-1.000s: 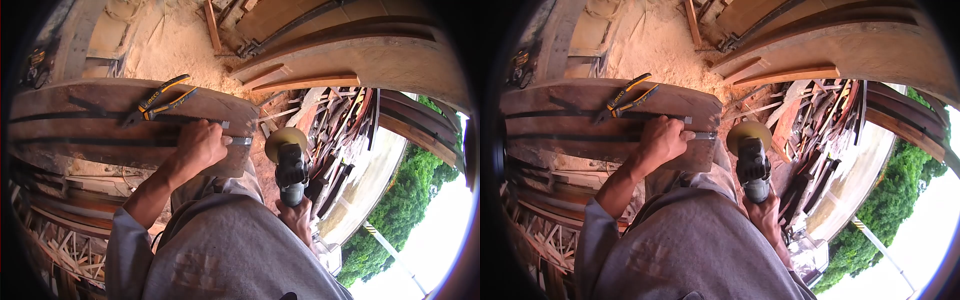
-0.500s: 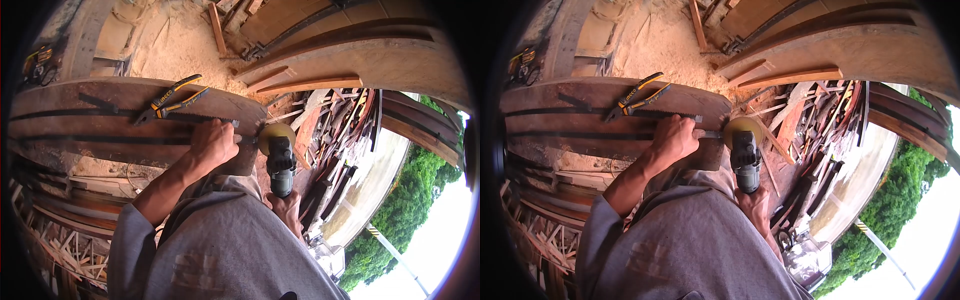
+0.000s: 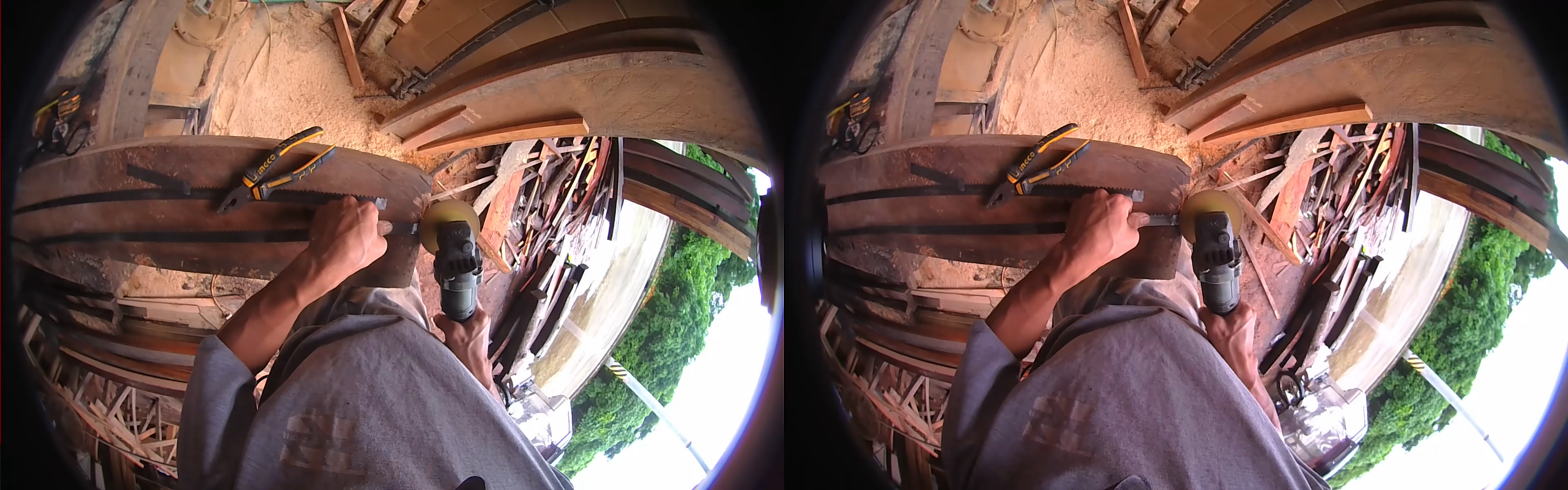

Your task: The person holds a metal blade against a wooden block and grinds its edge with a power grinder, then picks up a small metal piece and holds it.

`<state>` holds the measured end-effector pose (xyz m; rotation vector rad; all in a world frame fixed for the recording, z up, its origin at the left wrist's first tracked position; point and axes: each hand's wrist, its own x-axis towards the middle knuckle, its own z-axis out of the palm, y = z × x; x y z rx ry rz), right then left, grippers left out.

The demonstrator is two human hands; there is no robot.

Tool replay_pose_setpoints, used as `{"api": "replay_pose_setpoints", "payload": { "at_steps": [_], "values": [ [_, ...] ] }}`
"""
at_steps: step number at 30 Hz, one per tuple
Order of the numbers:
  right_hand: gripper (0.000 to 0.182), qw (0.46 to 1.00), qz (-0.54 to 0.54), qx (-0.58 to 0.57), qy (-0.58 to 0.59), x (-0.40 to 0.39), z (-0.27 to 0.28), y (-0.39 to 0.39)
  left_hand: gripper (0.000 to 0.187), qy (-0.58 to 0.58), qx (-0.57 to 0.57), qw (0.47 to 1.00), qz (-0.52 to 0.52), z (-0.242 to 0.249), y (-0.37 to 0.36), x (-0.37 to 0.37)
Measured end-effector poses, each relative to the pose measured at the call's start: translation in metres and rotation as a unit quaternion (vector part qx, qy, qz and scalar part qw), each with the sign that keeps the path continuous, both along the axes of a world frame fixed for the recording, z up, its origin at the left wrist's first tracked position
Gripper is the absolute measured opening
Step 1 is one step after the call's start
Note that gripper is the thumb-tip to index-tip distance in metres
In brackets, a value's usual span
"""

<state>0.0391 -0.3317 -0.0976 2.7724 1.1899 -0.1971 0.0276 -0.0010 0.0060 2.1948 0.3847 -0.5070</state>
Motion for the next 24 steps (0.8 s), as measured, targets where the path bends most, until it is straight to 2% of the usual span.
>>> {"api": "replay_pose_setpoints", "payload": {
  "at_steps": [7, 13, 20, 22, 24],
  "values": [
    [0.017, 1.0, 0.014, -0.012, 0.0, -0.001, -0.005, -0.007, 0.023, -0.053, 0.027, 0.998, 0.011, -0.015, -0.006, -0.005],
    [0.017, 1.0, 0.023, -0.017, 0.001, -0.002, -0.008, -0.009, 0.025, -0.017, 0.025, 1.0, -0.002, -0.012, -0.003, -0.003],
    [0.018, 0.999, 0.03, -0.03, -0.003, -0.003, -0.018, -0.01, 0.024, -0.034, 0.004, 0.999, 0.014, -0.008, -0.002, -0.002],
    [0.018, 0.999, 0.032, -0.023, 0.001, -0.003, -0.013, -0.01, 0.029, 0.018, 0.004, 1.0, -0.003, -0.003, 0.0, 0.001],
    [0.018, 0.999, 0.029, -0.012, 0.007, -0.002, -0.006, -0.008, 0.028, -0.008, 0.009, 1.0, 0.003, -0.011, -0.003, -0.004]
  ]
}}
